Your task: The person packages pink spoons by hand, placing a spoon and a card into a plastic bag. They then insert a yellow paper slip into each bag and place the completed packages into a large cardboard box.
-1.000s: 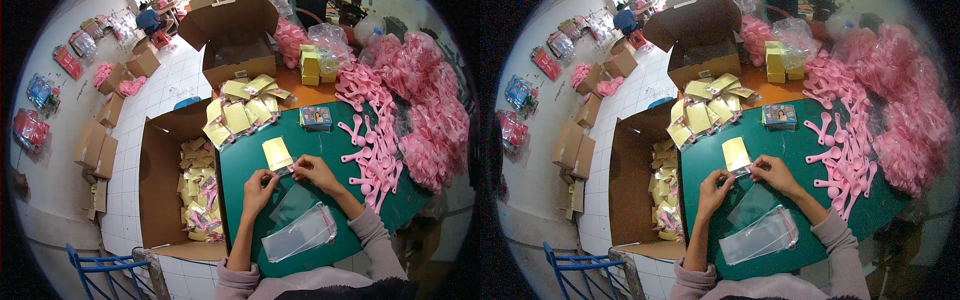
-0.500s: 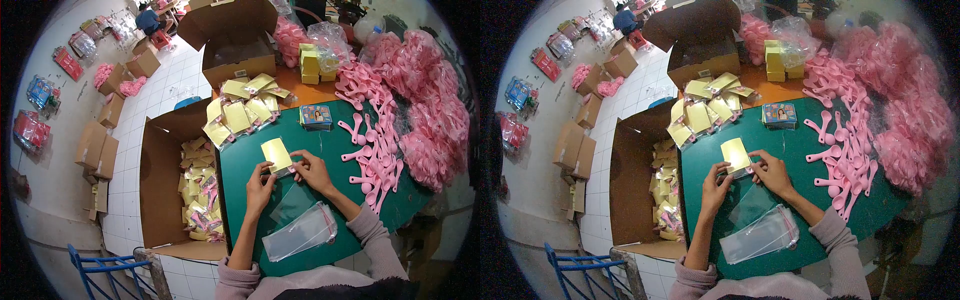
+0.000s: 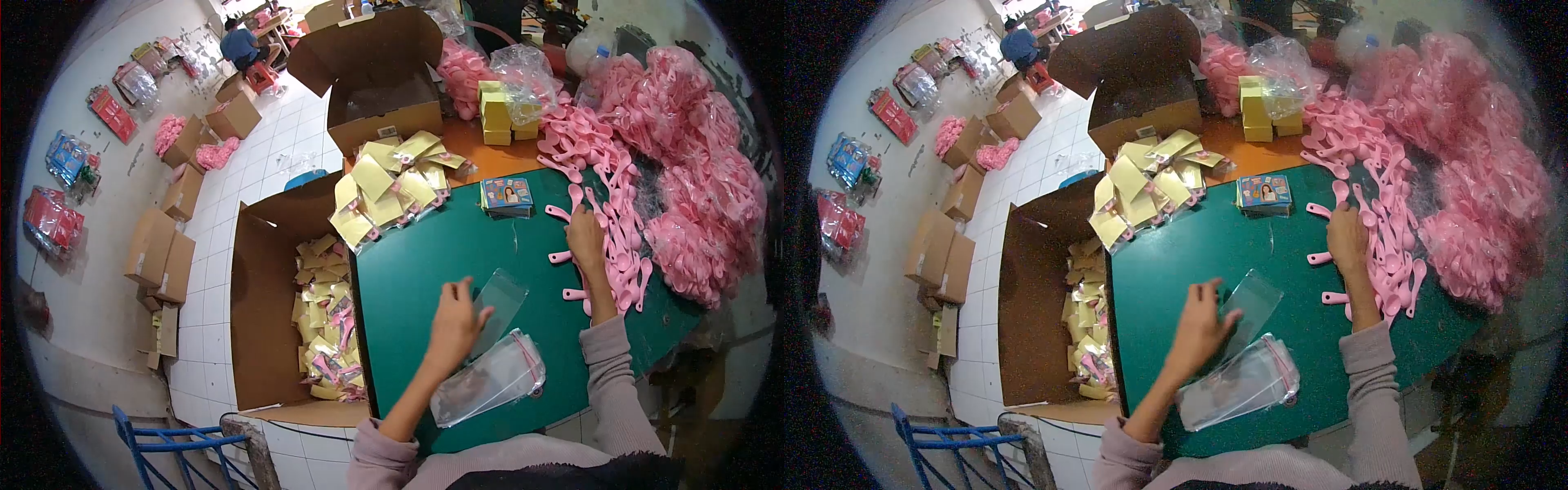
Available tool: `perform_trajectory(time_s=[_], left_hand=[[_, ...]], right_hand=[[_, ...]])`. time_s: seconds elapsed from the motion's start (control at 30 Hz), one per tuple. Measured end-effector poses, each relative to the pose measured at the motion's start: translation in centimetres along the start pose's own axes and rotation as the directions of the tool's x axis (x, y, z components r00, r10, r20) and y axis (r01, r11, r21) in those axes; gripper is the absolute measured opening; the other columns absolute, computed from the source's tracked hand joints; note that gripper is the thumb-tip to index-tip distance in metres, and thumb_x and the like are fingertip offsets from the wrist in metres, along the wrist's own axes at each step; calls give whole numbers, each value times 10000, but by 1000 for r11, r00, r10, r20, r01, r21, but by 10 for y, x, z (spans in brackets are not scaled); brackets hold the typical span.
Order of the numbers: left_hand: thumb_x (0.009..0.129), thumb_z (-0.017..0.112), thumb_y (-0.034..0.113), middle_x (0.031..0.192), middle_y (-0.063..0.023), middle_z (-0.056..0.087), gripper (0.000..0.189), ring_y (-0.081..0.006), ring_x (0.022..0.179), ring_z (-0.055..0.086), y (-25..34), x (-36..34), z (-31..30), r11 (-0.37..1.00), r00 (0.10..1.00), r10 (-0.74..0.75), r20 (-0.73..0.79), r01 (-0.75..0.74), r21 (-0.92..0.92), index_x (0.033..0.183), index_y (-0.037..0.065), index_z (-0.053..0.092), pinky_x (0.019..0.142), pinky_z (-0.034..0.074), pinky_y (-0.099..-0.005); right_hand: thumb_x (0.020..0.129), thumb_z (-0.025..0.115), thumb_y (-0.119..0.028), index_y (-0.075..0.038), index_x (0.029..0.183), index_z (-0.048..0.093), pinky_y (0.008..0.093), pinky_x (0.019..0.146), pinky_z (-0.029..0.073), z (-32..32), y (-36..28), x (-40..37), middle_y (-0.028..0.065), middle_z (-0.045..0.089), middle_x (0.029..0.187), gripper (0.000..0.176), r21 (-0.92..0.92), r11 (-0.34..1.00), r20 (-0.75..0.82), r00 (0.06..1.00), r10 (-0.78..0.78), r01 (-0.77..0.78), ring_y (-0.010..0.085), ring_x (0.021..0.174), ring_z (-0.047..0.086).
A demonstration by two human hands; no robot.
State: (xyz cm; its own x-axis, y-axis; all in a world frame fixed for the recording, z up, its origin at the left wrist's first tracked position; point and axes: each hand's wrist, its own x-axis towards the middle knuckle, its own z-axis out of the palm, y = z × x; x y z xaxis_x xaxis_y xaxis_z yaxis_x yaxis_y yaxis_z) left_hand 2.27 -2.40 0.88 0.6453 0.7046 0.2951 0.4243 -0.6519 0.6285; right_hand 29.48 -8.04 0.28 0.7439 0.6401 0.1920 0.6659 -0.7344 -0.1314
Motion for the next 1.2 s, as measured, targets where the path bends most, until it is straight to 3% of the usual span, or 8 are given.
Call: perform_trajectory(time_s=[0.27, 0.3, 0.4, 0.43, 0.57, 0.77, 1.0, 1.2], left_hand=[[718, 572, 95, 787, -137, 528, 202, -276, 725, 549, -21, 14, 12, 984, 973, -29, 228, 68, -166, 908, 26, 575, 667, 449, -362], [734, 598, 194, 757, -127, 524, 169, -253, 702, 550, -18, 19, 5, 964, 967, -88, 238, 143, -224, 811, 43, 602, 653, 449, -344], [741, 595, 214, 768, -135, 555, 182, -266, 729, 562, -24, 34, -10, 925, 949, -126, 290, 218, -310, 776, 36, 587, 663, 452, -337], [799, 596, 214, 852, -110, 608, 204, -157, 781, 585, -28, 37, -13, 884, 914, -160, 372, 301, -359, 804, 11, 578, 687, 471, -287], [840, 570, 139, 939, -157, 609, 161, -153, 791, 595, -46, 38, -18, 546, 859, -122, 497, 476, -689, 835, -10, 508, 691, 483, -223], [838, 559, 100, 896, -137, 626, 137, -135, 824, 603, -52, 43, -28, 323, 842, -154, 517, 537, -779, 879, -14, 494, 697, 486, -216], [852, 544, 118, 917, -136, 617, 210, -125, 797, 591, -52, 42, -23, 324, 815, -163, 556, 577, -750, 1003, -21, 501, 686, 474, -205], [865, 522, 121, 869, -74, 617, 238, -86, 720, 567, -49, 42, -19, 369, 828, -175, 532, 556, -745, 1052, -27, 523, 667, 462, -207]], right_hand=[[693, 563, -68, 7, 811, 577, 420, 709, 406, -7, 23, 19, 217, 548, 859, 141, 383, 924, -2, 1000, 22, -19, 362, 836, 526], [726, 536, -63, -2, 854, 591, 380, 692, 415, -11, 20, 18, 188, 550, 827, 152, 338, 909, -297, 944, -142, 243, 331, 819, 532], [772, 533, -85, -28, 899, 601, 360, 677, 443, -47, 0, 9, 157, 561, 860, 155, 467, 770, -295, 897, -328, 435, 291, 804, 551], [775, 542, -89, -24, 908, 588, 331, 657, 444, -65, -15, 1, 136, 559, 829, 155, 586, 688, -182, 897, -402, 428, 247, 767, 552], [781, 562, -107, -20, 924, 546, 272, 610, 432, -78, -50, -17, 97, 538, 723, 168, 805, 501, 6, 839, -545, 319, 152, 665, 532], [798, 533, -80, -10, 918, 530, 267, 593, 424, -50, -57, -15, 92, 537, 701, 139, 727, 571, -92, 878, -469, 381, 138, 648, 534], [836, 532, -92, -25, 984, 534, 221, 614, 442, -43, -81, -30, 33, 552, 767, 163, 951, 229, -138, 947, -289, 208, 86, 692, 535], [838, 531, -73, -24, 1034, 485, 212, 650, 449, -45, -87, -38, 45, 536, 783, 208, 960, 220, -70, 910, -409, 172, 81, 707, 531]])
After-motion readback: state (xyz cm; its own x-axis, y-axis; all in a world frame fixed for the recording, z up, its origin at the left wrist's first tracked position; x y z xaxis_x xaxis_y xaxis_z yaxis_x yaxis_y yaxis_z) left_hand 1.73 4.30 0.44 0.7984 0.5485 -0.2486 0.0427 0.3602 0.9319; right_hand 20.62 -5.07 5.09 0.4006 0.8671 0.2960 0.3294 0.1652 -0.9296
